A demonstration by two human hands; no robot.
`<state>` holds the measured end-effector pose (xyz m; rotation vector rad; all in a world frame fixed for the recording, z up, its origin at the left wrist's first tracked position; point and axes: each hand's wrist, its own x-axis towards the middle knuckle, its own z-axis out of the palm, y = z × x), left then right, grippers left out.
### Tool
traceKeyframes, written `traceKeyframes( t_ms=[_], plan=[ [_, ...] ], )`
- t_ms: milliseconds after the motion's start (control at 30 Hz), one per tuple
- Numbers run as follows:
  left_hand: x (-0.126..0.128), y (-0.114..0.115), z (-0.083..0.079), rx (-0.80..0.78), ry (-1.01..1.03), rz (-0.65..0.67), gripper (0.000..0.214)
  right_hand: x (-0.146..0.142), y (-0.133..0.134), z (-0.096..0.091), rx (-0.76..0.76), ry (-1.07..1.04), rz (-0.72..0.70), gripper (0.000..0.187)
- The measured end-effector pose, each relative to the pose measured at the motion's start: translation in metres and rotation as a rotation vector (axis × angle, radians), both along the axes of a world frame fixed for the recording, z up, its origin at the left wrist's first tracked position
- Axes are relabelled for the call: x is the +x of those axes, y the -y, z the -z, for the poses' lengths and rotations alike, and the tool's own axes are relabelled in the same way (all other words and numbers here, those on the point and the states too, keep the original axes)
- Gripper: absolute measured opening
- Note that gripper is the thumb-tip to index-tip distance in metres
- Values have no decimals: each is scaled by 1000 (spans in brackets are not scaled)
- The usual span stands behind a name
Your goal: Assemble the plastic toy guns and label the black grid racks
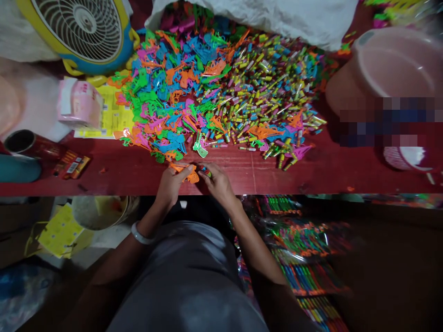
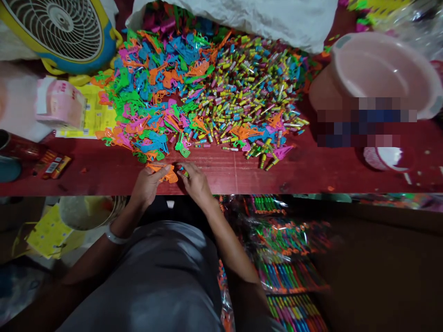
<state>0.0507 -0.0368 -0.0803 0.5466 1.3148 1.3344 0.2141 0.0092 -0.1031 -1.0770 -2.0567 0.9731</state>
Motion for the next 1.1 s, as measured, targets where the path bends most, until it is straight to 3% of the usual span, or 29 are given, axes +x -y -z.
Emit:
traceKeyframes(
  t_ms=[333, 500, 800, 867, 933, 1000, 1100],
  plan=[
    [1, -1, -8, 12, -106, 71, 34, -1, 1, 0, -110, -80, -61, 28],
    [1, -3, -10, 28, -136, 80, 34, 0, 2, 3, -65, -42, -38, 28],
    [5, 5, 13, -44, -147, -10, 30, -9, 29, 26, 38, 117, -36, 39],
    [7, 7, 16, -74, -150, 39, 32, -7, 35, 28, 27, 109, -42, 36],
    [8, 5, 15, -49, -158, 169, 32, 5, 28, 25, 16, 100, -49, 31],
    [3, -2, 13, 38, -242, 221, 30, 27, 8, 17, 48, 114, 9, 29],
    [-19, -19, 13, 175, -637, 39, 31, 62, -34, 1, 228, 215, 363, 36]
  ],
)
